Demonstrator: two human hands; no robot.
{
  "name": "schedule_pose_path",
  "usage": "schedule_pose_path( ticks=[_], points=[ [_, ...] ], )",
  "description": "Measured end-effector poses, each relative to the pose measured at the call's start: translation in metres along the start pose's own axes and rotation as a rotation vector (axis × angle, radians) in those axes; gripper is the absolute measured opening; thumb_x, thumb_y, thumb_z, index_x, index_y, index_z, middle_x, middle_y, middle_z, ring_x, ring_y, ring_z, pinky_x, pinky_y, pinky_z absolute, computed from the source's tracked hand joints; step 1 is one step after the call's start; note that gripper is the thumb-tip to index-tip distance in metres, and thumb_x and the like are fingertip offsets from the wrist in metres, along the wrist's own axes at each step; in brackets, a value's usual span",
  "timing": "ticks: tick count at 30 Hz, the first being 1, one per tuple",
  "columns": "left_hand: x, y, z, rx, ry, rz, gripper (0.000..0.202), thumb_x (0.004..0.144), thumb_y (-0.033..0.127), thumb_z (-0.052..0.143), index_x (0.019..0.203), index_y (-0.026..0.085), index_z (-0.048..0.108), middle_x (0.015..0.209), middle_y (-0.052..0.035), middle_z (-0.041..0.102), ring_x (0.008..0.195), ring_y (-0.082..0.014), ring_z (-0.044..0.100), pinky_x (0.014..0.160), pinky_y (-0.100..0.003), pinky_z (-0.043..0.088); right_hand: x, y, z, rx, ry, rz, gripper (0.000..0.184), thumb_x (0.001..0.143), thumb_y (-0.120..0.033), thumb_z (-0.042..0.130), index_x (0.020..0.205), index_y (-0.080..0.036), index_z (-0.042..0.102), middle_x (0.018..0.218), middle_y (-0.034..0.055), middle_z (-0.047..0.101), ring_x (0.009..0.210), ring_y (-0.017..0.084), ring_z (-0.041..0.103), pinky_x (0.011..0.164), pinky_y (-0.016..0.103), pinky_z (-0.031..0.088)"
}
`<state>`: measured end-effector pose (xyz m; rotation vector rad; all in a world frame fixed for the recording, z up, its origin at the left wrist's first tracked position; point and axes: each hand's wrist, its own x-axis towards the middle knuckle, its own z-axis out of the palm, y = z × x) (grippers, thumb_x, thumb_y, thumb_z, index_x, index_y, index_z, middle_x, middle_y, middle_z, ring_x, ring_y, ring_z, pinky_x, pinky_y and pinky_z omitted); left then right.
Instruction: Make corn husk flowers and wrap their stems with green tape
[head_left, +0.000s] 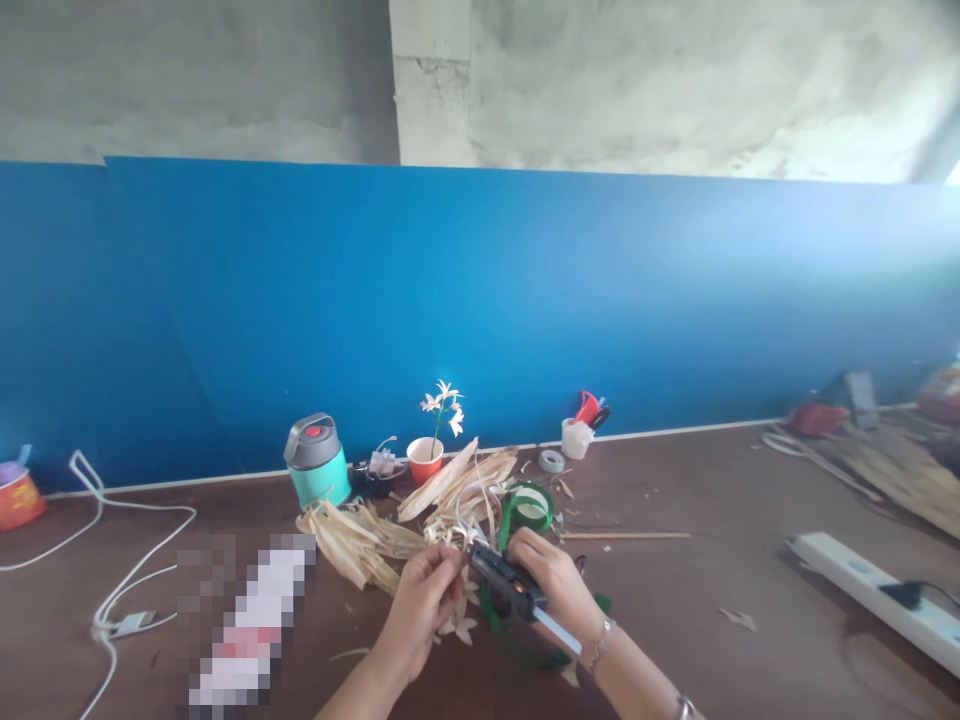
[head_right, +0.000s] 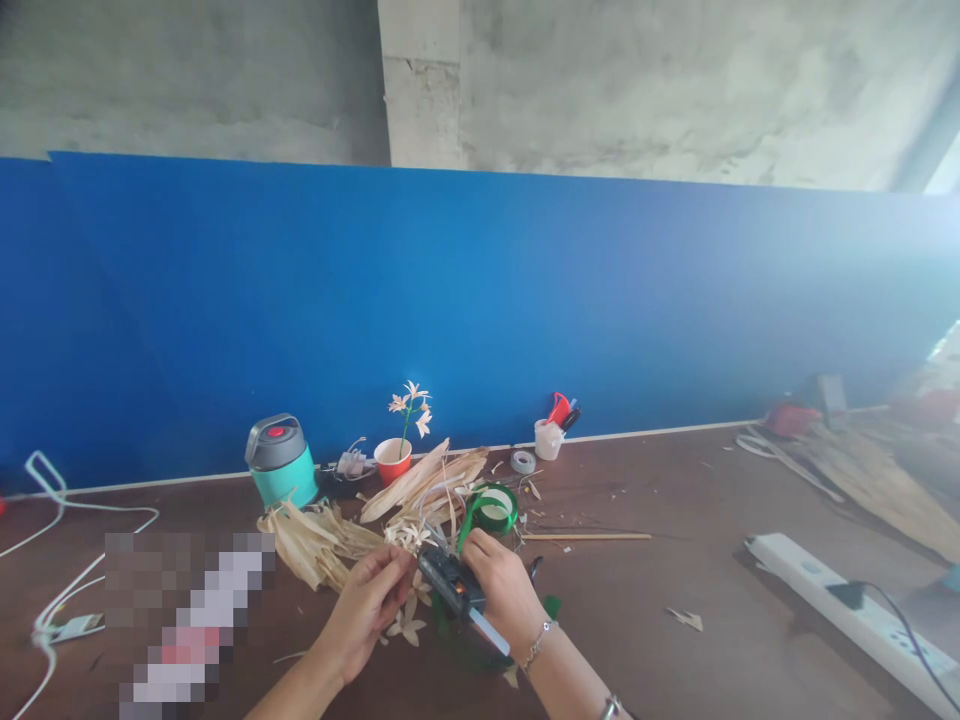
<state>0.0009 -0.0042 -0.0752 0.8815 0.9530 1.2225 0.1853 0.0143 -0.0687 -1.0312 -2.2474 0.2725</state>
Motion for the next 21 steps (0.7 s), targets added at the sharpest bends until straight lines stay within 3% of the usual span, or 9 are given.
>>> schedule_pose_path(
  ticks=[21],
  points=[
    [0.0018,-0.0011,-0.0013,-0.003,0.012,-0.019,0.036,0.068,0.045,0.069,0.062,0.015,0.051,0.046,0.006,0.046,0.035,0.0001,0.024,0.035,-0.016,0.007,0.0007,-0.0036,-0.0028,0.032,-0.017,-0.016,0.013,0.072,-0.021,0.043,0.067,-0.023,0.031,0.072,0.0045,0.049,0.064,0.018,0.047,0.058,0.026,0.037]
  ],
)
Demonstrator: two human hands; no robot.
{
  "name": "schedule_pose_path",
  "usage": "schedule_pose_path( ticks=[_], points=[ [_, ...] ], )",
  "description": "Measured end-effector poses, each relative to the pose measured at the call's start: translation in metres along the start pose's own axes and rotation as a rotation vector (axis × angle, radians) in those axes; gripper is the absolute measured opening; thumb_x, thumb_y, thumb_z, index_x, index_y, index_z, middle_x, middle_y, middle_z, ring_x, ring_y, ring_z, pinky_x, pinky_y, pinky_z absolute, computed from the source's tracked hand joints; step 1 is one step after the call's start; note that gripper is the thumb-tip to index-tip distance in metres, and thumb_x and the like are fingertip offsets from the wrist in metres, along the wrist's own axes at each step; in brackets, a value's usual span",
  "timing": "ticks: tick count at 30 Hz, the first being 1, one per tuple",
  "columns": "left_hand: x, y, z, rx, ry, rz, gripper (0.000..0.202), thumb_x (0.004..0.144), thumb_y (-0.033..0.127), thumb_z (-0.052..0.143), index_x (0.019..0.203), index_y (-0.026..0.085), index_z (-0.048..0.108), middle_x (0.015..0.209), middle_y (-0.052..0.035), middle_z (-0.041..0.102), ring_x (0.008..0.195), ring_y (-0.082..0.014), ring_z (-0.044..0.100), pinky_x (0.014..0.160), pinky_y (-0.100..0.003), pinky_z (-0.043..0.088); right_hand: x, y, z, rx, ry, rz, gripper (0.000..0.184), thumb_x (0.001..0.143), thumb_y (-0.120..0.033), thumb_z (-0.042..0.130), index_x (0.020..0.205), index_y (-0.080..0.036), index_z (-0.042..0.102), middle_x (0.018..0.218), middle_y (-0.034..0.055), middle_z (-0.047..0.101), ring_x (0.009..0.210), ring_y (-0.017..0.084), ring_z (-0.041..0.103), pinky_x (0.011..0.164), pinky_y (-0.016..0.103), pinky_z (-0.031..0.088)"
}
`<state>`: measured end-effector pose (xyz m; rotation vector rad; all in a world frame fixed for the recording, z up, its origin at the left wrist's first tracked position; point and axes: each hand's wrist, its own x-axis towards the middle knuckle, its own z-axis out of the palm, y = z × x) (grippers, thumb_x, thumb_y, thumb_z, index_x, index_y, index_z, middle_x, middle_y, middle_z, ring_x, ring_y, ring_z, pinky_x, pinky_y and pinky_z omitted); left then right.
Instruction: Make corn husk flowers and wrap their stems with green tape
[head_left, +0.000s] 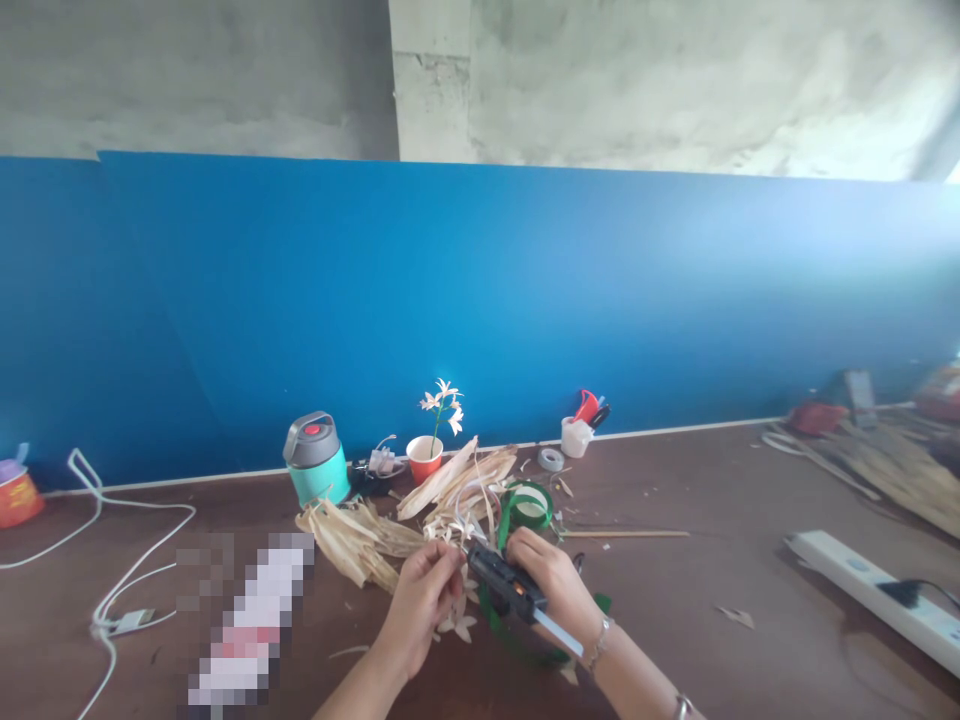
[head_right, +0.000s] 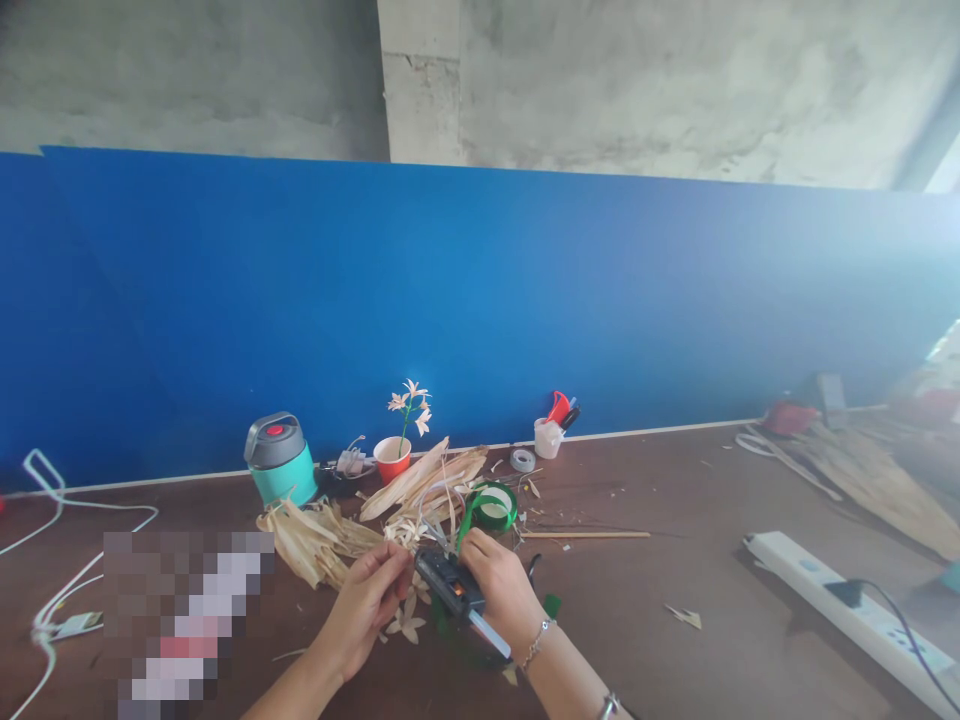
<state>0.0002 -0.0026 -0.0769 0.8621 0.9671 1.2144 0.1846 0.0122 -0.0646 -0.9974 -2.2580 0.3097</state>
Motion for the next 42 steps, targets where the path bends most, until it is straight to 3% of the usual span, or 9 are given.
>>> schedule_pose_path(
  ticks=[13,23,29,35,39,42],
  points=[
    [0.002,-0.005,-0.003,-0.001,-0.019,0.017,0.033,0.072,0.043,0.067,0.065,0.014,0.053,0.047,0.0055,0.047,0.035,0.0004,0.022,0.035,-0.017,0.006,0.0,0.001,0.001,-0.015,-0.005,-0.014,0.012,0.072,-0.02,0.043,0.068,-0.023,0.032,0.072,0.0042,0.048,0.063,0.017,0.046,0.057,0.026,0.036],
    [-0.002,0.002,-0.001,-0.053,-0.048,0.012,0.038,0.065,0.046,0.072,0.06,0.014,0.051,0.047,0.0056,0.044,0.038,-0.0001,0.02,0.036,-0.016,0.005,0.0,0.005,0.002,-0.031,0.021,-0.026,0.008,0.072,-0.02,0.045,0.068,-0.022,0.038,0.073,0.0037,0.049,0.063,0.016,0.047,0.057,0.025,0.038],
    [-0.004,0.008,0.0,-0.081,-0.054,-0.014,0.033,0.068,0.04,0.07,0.06,0.014,0.052,0.045,0.0075,0.043,0.034,0.0018,0.016,0.035,-0.016,0.005,0.0,-0.001,-0.002,-0.073,0.009,0.015,0.005,0.074,-0.019,0.044,0.07,-0.021,0.043,0.073,0.0041,0.052,0.063,0.017,0.05,0.057,0.024,0.039],
    [-0.004,0.011,-0.007,-0.229,-0.114,-0.065,0.026,0.067,0.035,0.071,0.067,0.014,0.055,0.046,0.0089,0.043,0.033,0.0025,0.015,0.034,-0.015,0.005,-0.001,-0.002,-0.008,-0.2,0.013,0.176,0.006,0.073,-0.022,0.052,0.078,-0.021,0.048,0.075,0.0032,0.058,0.066,0.018,0.055,0.058,0.024,0.036],
    [-0.002,0.009,-0.011,-0.24,-0.113,-0.067,0.027,0.067,0.036,0.071,0.069,0.014,0.054,0.05,0.0084,0.045,0.034,0.0023,0.017,0.036,-0.015,0.007,-0.004,0.02,-0.027,-0.347,0.011,0.409,0.011,0.075,-0.017,0.048,0.085,-0.021,0.049,0.077,0.0053,0.063,0.073,0.022,0.059,0.061,0.026,0.034],
    [0.0,0.009,-0.011,-0.226,-0.105,-0.057,0.029,0.066,0.037,0.072,0.071,0.015,0.053,0.053,0.0073,0.048,0.036,0.0021,0.019,0.037,-0.015,0.008,-0.011,0.043,-0.043,-0.354,-0.069,0.579,0.026,0.066,-0.01,0.05,0.09,-0.019,0.046,0.086,0.0082,0.065,0.083,0.023,0.06,0.066,0.026,0.034]
  ],
)
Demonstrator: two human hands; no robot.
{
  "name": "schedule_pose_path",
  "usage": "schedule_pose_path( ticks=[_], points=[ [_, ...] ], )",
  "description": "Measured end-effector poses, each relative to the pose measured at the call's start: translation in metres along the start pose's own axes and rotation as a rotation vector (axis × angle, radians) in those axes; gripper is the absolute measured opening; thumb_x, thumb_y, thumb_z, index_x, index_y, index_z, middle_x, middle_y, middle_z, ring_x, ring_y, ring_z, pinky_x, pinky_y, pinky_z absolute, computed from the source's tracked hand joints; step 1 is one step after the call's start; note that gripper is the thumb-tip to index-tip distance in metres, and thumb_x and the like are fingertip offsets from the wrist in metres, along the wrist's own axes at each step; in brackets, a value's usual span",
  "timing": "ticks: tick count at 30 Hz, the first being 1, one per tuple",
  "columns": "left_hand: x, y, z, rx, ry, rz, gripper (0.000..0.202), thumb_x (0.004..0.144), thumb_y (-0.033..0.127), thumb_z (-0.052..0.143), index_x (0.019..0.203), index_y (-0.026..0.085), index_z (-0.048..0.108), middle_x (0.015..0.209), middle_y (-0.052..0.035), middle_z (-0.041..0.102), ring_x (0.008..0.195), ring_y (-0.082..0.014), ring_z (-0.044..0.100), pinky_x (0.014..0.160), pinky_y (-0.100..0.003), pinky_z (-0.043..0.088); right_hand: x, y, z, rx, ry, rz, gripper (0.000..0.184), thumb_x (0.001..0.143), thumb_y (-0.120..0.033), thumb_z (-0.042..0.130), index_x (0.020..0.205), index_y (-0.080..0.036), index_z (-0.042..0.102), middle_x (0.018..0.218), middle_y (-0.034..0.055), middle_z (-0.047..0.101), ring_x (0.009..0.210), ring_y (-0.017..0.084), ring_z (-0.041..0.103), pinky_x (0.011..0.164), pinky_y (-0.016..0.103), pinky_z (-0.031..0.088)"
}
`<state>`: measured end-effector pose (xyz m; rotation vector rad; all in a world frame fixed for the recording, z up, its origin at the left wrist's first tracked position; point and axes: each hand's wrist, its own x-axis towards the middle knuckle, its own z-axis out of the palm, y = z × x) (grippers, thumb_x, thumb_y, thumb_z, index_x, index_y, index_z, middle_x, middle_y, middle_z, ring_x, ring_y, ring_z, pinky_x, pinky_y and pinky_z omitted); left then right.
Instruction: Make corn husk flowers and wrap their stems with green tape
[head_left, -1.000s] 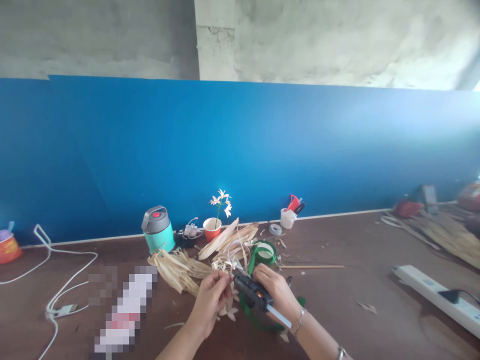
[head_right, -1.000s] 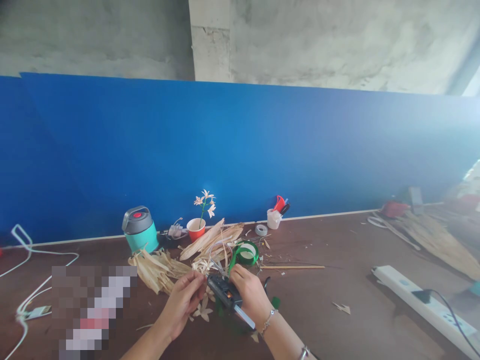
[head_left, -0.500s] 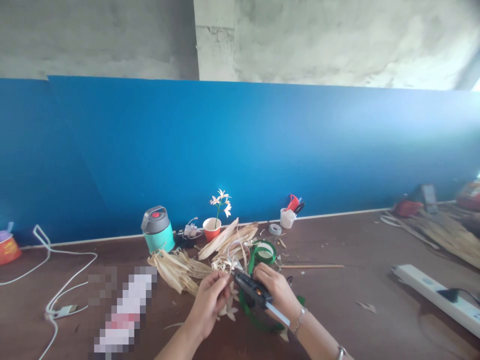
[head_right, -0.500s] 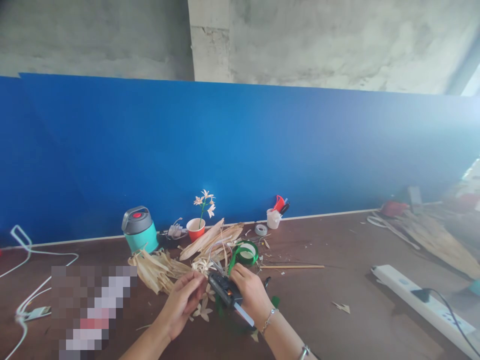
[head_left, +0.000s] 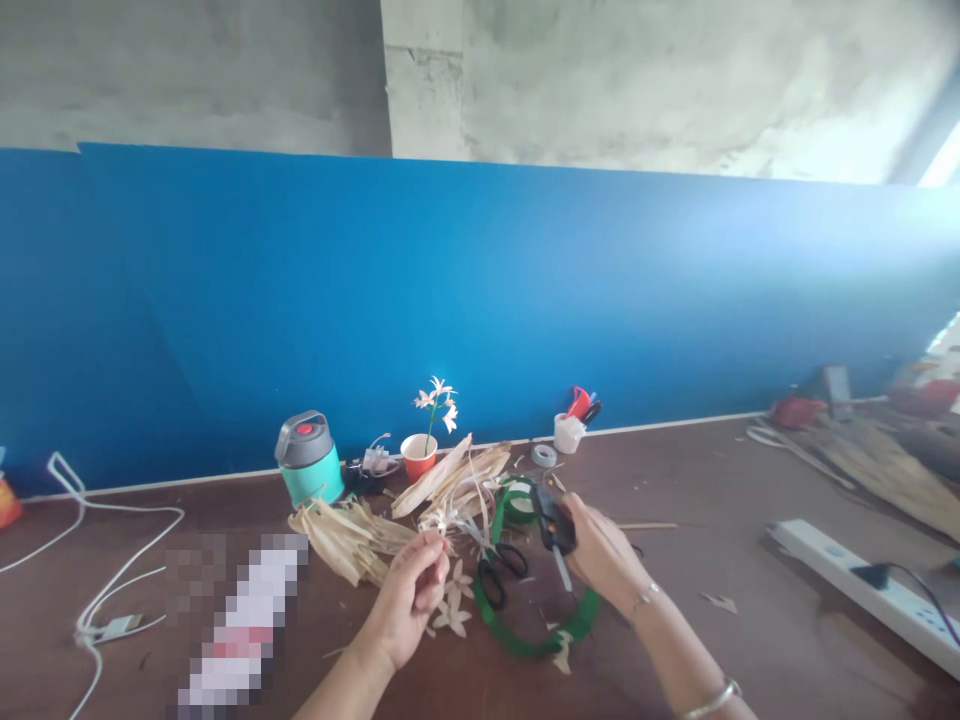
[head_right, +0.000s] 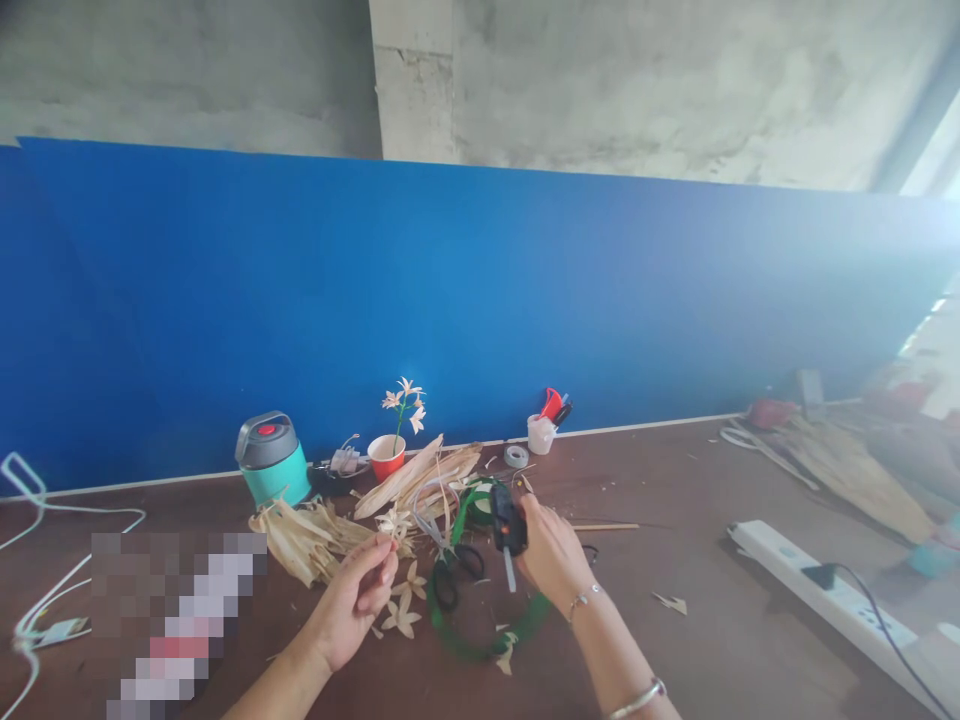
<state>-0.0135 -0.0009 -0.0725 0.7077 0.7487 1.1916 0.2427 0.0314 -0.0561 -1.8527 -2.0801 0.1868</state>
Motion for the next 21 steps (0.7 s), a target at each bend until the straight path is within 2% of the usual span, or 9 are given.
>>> schedule_pose_path(
  ticks=[3,6,14,18,21],
  points=[
    [0.001,0.0,0.001,0.03,0.017,0.016,0.032,0.064,0.038,0.074,0.07,0.015,0.052,0.053,0.0072,0.048,0.036,0.0021,0.018,0.037,-0.015,0.008,0.002,0.023,-0.002,-0.01,-0.041,0.081,0.03,0.065,-0.009,0.051,0.093,-0.017,0.045,0.092,0.0117,0.064,0.091,0.026,0.059,0.069,0.028,0.035],
    [0.001,-0.001,0.002,0.063,0.047,0.039,0.034,0.062,0.038,0.076,0.068,0.016,0.051,0.051,0.0078,0.047,0.036,0.0021,0.016,0.038,-0.016,0.006,0.002,0.036,-0.002,-0.021,-0.075,0.151,0.033,0.064,-0.01,0.053,0.096,-0.017,0.046,0.1,0.0137,0.064,0.097,0.029,0.059,0.071,0.029,0.036],
    [0.002,-0.002,0.005,0.135,0.117,0.087,0.032,0.062,0.04,0.075,0.068,0.015,0.055,0.05,0.0059,0.051,0.035,0.0015,0.02,0.038,-0.016,0.009,0.001,0.04,-0.002,-0.087,-0.07,0.305,0.039,0.064,-0.01,0.053,0.102,-0.018,0.051,0.105,0.0167,0.061,0.102,0.035,0.055,0.073,0.039,0.036],
    [0.002,-0.002,0.006,0.16,0.141,0.098,0.033,0.062,0.042,0.075,0.068,0.015,0.056,0.049,0.0057,0.051,0.035,0.0017,0.022,0.038,-0.016,0.008,-0.002,0.033,-0.015,-0.113,-0.028,0.289,0.035,0.064,-0.01,0.051,0.098,-0.016,0.057,0.107,0.0197,0.056,0.106,0.038,0.049,0.074,0.042,0.036],
    [0.002,-0.002,0.005,0.175,0.153,0.102,0.033,0.062,0.042,0.074,0.068,0.015,0.057,0.049,0.006,0.051,0.035,0.0016,0.022,0.038,-0.016,0.01,-0.009,0.033,-0.025,-0.054,-0.095,0.186,0.028,0.064,-0.005,0.046,0.082,-0.02,0.063,0.088,0.01,0.064,0.09,0.027,0.057,0.069,0.032,0.037]
  ],
)
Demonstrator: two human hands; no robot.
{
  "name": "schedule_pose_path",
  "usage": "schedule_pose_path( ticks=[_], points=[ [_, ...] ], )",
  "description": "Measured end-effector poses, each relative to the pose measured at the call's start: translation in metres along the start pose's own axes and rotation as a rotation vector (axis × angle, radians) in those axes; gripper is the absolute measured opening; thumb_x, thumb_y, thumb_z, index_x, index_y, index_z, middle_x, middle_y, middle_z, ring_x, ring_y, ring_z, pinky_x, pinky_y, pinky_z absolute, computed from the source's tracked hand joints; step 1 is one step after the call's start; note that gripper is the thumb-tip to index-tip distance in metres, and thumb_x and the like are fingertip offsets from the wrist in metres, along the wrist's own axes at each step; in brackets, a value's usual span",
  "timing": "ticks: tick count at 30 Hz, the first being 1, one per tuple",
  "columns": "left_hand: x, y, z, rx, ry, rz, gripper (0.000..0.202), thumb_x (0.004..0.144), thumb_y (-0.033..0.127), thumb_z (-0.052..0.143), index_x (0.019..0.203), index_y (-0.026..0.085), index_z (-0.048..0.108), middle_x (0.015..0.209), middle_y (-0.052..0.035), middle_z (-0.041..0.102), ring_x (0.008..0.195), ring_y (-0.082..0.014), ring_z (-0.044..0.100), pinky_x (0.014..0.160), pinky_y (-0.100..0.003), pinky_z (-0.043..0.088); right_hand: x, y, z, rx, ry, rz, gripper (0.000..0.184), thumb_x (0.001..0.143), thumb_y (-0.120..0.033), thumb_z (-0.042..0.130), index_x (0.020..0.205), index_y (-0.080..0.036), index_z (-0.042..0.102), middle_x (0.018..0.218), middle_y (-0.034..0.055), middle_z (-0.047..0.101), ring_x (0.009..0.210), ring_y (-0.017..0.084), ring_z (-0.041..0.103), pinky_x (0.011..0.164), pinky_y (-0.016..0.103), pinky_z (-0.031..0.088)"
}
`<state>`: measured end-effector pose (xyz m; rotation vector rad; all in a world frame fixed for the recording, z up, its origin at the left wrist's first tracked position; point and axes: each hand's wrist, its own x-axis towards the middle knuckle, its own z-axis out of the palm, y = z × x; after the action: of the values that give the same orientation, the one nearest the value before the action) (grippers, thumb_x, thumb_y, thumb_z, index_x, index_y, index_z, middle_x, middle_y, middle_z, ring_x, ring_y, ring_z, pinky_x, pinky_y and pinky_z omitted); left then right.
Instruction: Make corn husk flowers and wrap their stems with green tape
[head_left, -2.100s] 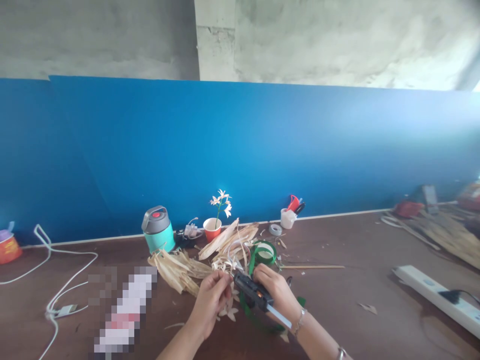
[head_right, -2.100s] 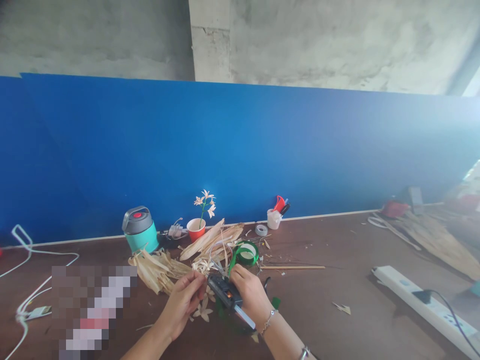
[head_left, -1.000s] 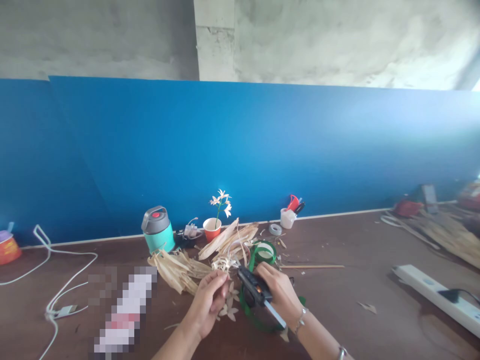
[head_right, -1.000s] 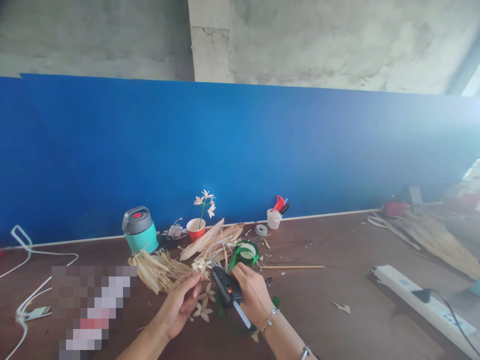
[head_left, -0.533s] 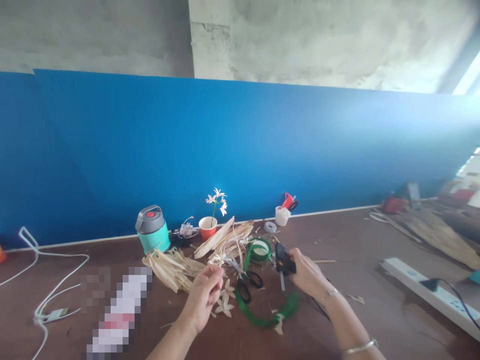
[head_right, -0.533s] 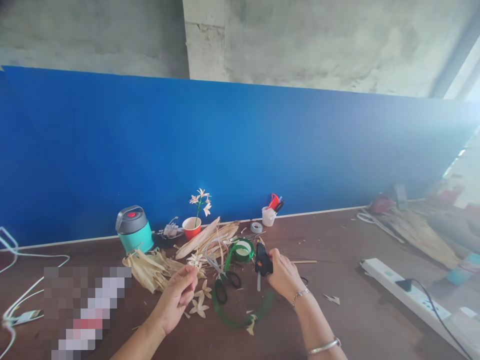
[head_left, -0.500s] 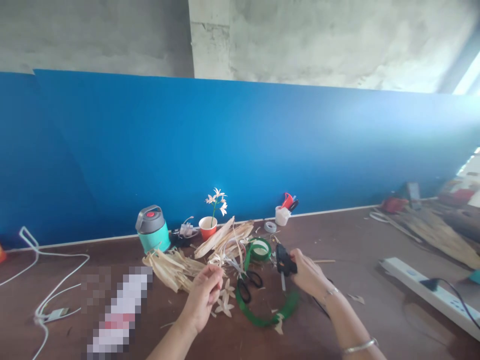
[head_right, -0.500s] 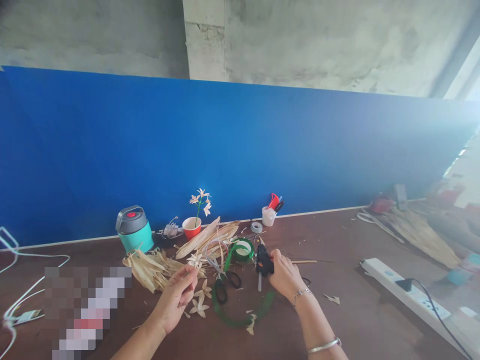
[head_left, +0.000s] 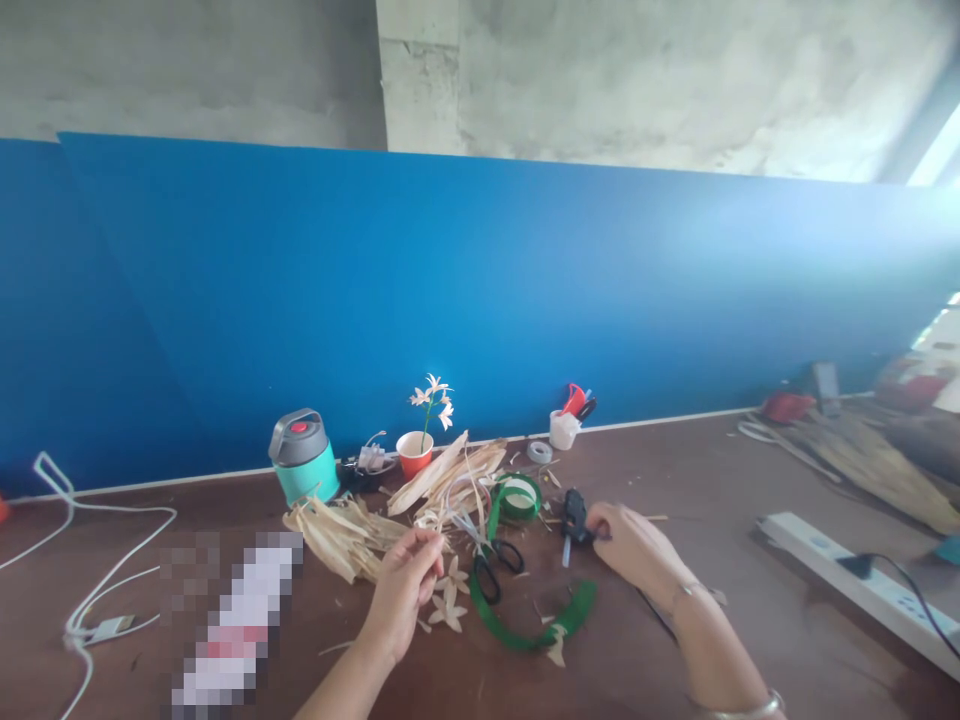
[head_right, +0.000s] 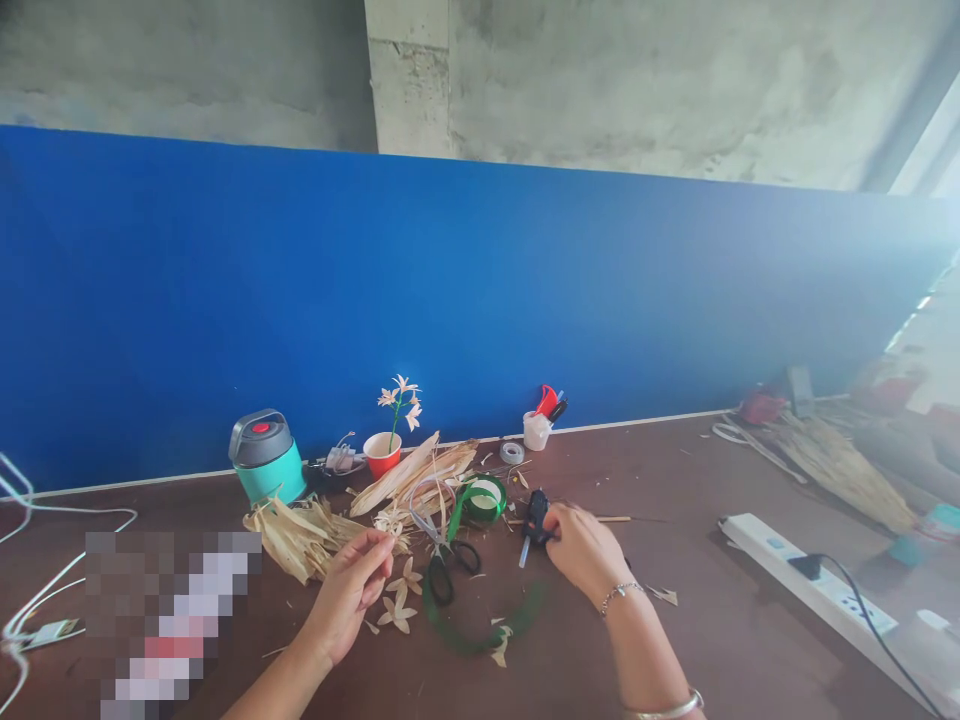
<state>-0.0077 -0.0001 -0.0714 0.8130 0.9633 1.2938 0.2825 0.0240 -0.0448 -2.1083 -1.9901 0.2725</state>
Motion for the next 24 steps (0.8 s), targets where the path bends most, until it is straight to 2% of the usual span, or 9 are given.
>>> schedule_pose_path(
  ticks=[3,7,9,13,15,19,21,24],
  points=[
    [0.0,0.0,-0.001,0.015,0.002,-0.002,0.033,0.062,0.042,0.074,0.066,0.014,0.057,0.049,0.0061,0.051,0.035,0.0017,0.023,0.038,-0.015,0.011,-0.009,0.006,0.002,0.055,-0.129,-0.086,0.038,0.053,0.001,0.046,0.076,-0.023,0.066,0.068,0.0006,0.064,0.066,0.018,0.058,0.055,0.024,0.034],
    [0.0,-0.001,-0.001,0.032,0.003,-0.01,0.033,0.062,0.043,0.074,0.065,0.014,0.057,0.049,0.0061,0.05,0.034,0.0017,0.023,0.037,-0.015,0.012,-0.013,0.009,0.016,0.272,-0.279,-0.203,0.051,0.045,0.001,0.045,0.083,-0.025,0.068,0.062,-0.0035,0.061,0.05,0.012,0.049,0.043,0.019,0.027],
    [0.0,-0.001,-0.001,0.039,0.007,-0.015,0.033,0.061,0.042,0.074,0.066,0.015,0.058,0.049,0.0062,0.05,0.034,0.0019,0.024,0.037,-0.015,0.013,-0.009,0.005,0.021,0.358,-0.323,-0.239,0.046,0.046,-0.001,0.046,0.079,-0.022,0.069,0.06,-0.0036,0.06,0.051,0.011,0.048,0.042,0.018,0.027],
    [-0.001,0.0,0.0,0.045,0.014,-0.018,0.033,0.06,0.043,0.074,0.066,0.015,0.058,0.049,0.0062,0.05,0.034,0.002,0.024,0.037,-0.015,0.013,-0.001,-0.009,0.021,0.438,-0.441,-0.28,0.022,0.051,-0.008,0.054,0.063,-0.018,0.07,0.05,-0.0038,0.058,0.047,0.011,0.048,0.044,0.019,0.032],
    [-0.001,0.002,0.001,0.046,0.017,-0.014,0.034,0.06,0.043,0.074,0.065,0.015,0.057,0.048,0.0062,0.05,0.034,0.002,0.023,0.037,-0.015,0.013,-0.001,-0.016,0.018,0.489,-0.45,-0.298,0.016,0.056,-0.012,0.057,0.065,-0.017,0.07,0.054,-0.0024,0.061,0.051,0.012,0.051,0.048,0.02,0.036],
    [-0.001,0.009,0.004,0.06,0.021,0.003,0.033,0.06,0.043,0.074,0.065,0.015,0.057,0.047,0.0063,0.05,0.033,0.0015,0.024,0.037,-0.015,0.011,-0.005,-0.038,0.008,0.667,-0.363,-0.318,0.014,0.065,-0.018,0.054,0.075,-0.016,0.063,0.078,0.0014,0.068,0.064,0.014,0.055,0.056,0.022,0.039],
    [-0.001,0.013,0.006,0.069,0.028,0.016,0.032,0.062,0.043,0.073,0.068,0.015,0.057,0.047,0.0062,0.051,0.033,0.001,0.024,0.036,-0.015,0.011,-0.006,-0.053,0.003,0.972,-0.338,-0.318,0.009,0.067,-0.021,0.054,0.074,-0.017,0.057,0.084,0.0032,0.068,0.067,0.015,0.056,0.058,0.023,0.04],
    [-0.001,0.02,0.01,0.076,0.034,0.038,0.03,0.066,0.042,0.07,0.071,0.015,0.057,0.049,0.0059,0.052,0.032,0.0007,0.025,0.036,-0.016,0.011,-0.006,-0.08,-0.007,1.318,-0.338,-0.317,0.014,0.06,-0.02,0.061,0.069,-0.019,0.05,0.075,0.0011,0.066,0.063,0.014,0.054,0.057,0.023,0.038]
  ],
)
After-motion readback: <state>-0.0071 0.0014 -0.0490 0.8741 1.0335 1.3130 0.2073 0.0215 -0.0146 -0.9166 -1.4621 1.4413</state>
